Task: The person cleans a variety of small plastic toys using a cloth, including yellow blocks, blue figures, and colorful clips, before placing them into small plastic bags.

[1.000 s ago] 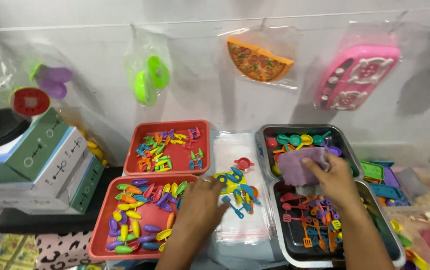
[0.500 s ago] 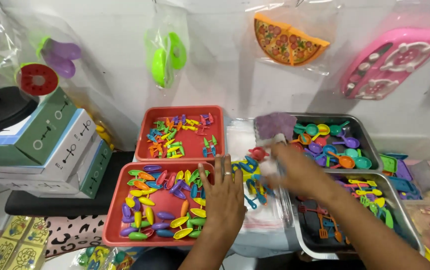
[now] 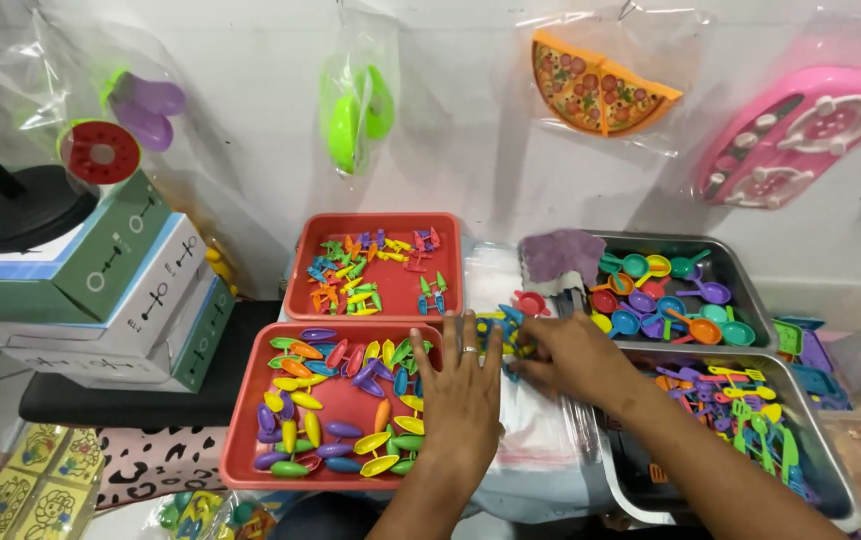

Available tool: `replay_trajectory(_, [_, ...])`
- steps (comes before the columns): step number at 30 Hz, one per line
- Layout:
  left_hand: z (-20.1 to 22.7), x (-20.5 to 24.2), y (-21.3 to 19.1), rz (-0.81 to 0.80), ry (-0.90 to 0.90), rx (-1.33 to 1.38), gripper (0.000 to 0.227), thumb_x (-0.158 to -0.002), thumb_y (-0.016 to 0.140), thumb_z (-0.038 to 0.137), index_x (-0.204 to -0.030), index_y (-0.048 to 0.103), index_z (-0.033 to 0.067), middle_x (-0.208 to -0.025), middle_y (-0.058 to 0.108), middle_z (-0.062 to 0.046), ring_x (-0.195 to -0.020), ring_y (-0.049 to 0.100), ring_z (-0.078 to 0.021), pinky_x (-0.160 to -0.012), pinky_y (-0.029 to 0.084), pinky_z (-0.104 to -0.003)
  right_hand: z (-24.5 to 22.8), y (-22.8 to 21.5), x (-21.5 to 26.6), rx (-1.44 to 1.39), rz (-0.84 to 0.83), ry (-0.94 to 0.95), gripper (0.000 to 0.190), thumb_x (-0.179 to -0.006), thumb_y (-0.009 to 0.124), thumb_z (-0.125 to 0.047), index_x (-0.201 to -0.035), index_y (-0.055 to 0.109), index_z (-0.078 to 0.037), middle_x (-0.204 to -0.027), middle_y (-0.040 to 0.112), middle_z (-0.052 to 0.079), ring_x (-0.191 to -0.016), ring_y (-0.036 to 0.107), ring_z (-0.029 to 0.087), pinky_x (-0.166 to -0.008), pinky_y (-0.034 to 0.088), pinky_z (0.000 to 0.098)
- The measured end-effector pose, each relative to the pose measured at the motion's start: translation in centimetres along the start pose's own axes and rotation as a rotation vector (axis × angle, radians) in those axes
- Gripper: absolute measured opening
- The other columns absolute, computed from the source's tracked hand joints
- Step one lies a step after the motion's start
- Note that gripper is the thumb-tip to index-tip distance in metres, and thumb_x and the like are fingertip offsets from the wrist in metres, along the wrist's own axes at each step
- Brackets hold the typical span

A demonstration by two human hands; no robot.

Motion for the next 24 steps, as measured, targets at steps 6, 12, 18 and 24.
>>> replay_trajectory(6, [-1.6,-0.5,-0.5,-0.066,-0.021,0.236,0.113,-0.059,0.096,0.041,-0.152,0.041,0.0092,-0.161,0.027,-0.028,-0.153,0.010,-0.0456,-0.112,0.001,-0.079,-0.4,-1.5,1.2,-0.017,0.057,-0.002,0.037,-0.075,0.086,-0.040,-0.102,0.068,-0.021,-0.073,0.072,-0.005,-0.070,0.065,0.015,-0.084,0.042,0.0317])
replay_trajectory(12, [-4.3,-1.2,-3.9,-0.197,-0.106,0.357,0.067,-0.081,0.082,0.017,-0.143,0.056,0.0115,-0.151,0.044,-0.020,-0.150,0.027,-0.0431,-0.115,0.006,-0.080,-1.8,1.9,4.0,0.160,-0.123,-0.197,0.041,-0.066,0.087,-0.061,-0.092,0.072,-0.033,-0.095,0.072,-0.008,-0.101,0.069,0.021,-0.100,0.040,0.0481])
replay_trajectory(18, [-4.6,-0.8,-3.9,-0.129,0.006,0.554,0.057,-0.081,0.064,0.007,-0.137,0.061,0.0153,-0.138,0.056,-0.015,-0.142,0.043,-0.0388,-0.113,0.004,-0.081,-0.2,3.5,4.1,0.083,-0.132,-0.138,0.019,-0.078,0.080,-0.049,-0.085,0.075,-0.032,-0.092,0.073,-0.009,-0.099,0.070,0.015,-0.103,0.035,0.0468])
replay_trajectory(24, [-3.6,-0.5,-3.0,-0.301,0.074,0.574,0.059,-0.082,0.058,0.007,-0.140,0.057,0.0122,-0.141,0.057,-0.015,-0.144,0.042,-0.0367,-0.116,0.001,-0.079,-1.2,1.5,4.4,0.025,-0.085,-0.153,0.037,-0.067,0.086,-0.062,-0.085,0.075,-0.032,-0.091,0.073,-0.011,-0.099,0.068,0.016,-0.105,0.031,0.0489])
Point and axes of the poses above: each hand's wrist, its own x-axis away from the middle knuckle, its own y-axis out of the palm, z = x × y, the point moved 7 cm from there along -x, towards the middle knuckle
